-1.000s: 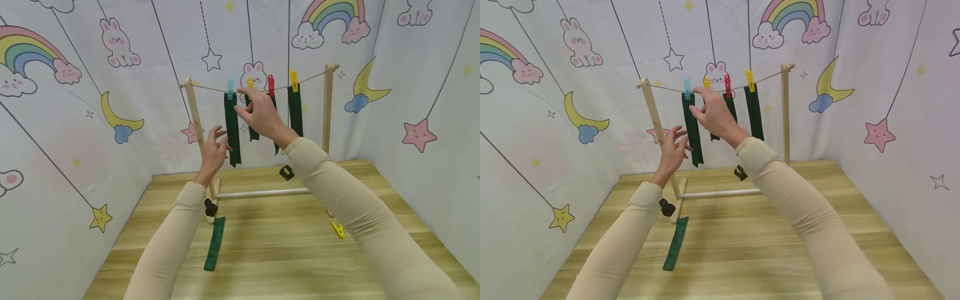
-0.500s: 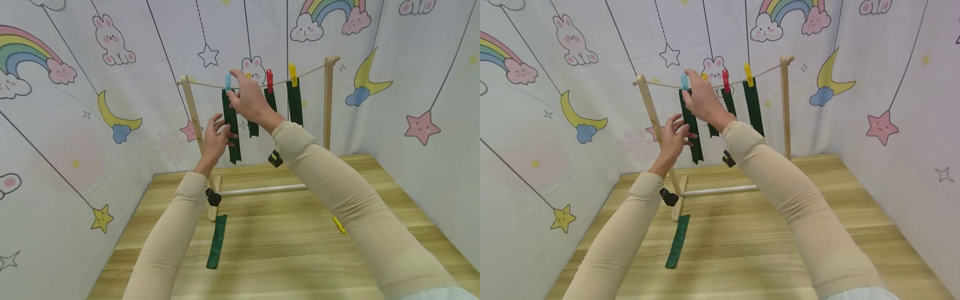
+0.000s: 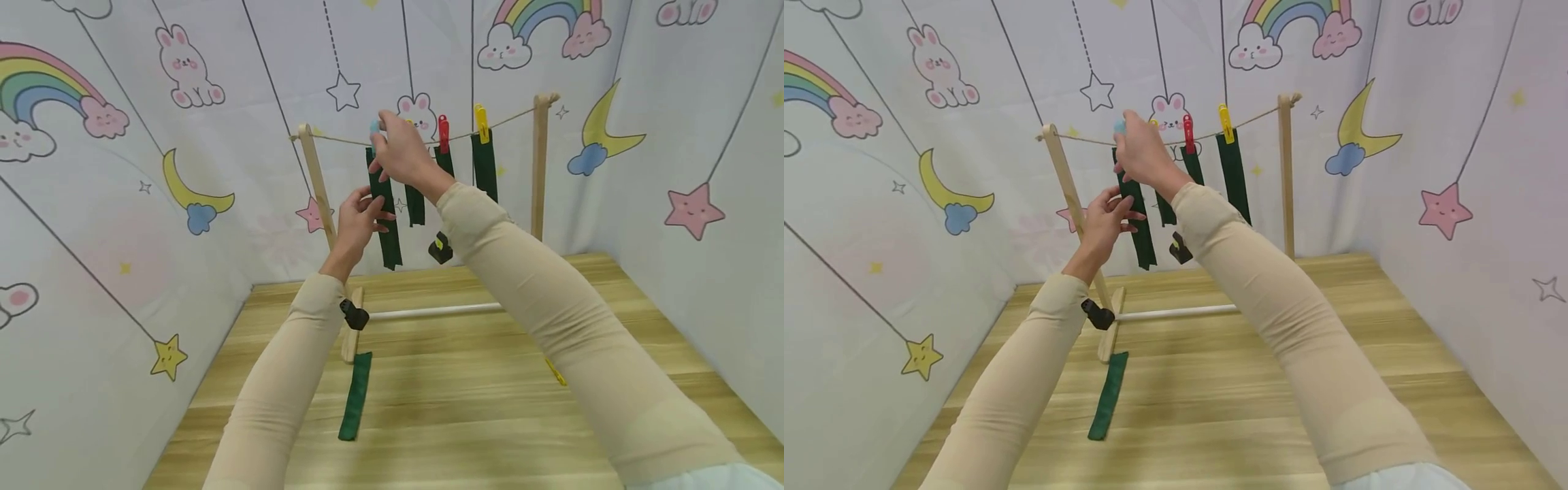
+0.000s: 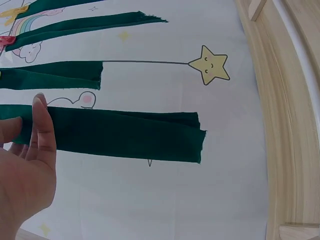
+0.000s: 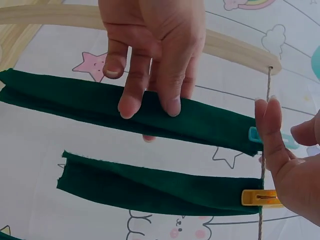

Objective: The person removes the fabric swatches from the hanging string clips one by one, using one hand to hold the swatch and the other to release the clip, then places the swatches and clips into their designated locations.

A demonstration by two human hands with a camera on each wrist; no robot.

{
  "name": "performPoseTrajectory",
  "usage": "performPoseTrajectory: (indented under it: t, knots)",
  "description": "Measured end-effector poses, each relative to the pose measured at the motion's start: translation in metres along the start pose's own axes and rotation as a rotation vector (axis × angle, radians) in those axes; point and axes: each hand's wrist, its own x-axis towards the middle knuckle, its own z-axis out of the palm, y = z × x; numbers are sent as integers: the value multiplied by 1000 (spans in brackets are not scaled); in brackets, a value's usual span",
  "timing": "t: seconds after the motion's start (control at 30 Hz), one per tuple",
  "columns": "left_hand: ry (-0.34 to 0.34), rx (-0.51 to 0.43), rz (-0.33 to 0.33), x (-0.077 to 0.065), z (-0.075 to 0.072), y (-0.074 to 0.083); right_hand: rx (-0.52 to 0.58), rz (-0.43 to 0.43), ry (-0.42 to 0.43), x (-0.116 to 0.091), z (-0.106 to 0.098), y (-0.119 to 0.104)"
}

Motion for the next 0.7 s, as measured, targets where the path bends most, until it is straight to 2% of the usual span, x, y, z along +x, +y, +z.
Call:
performPoseTrajectory:
  t: [0.2,0.57,0.7]
  knots:
    - [14,9,-25,0,-1,0,18,49,13,6,2,-4]
    - [71,24,-48,1,2,4,-11,32,-3,8,1,-7]
    - [69,13,-50,0,2,3,-7,49,-10,7,1,-6]
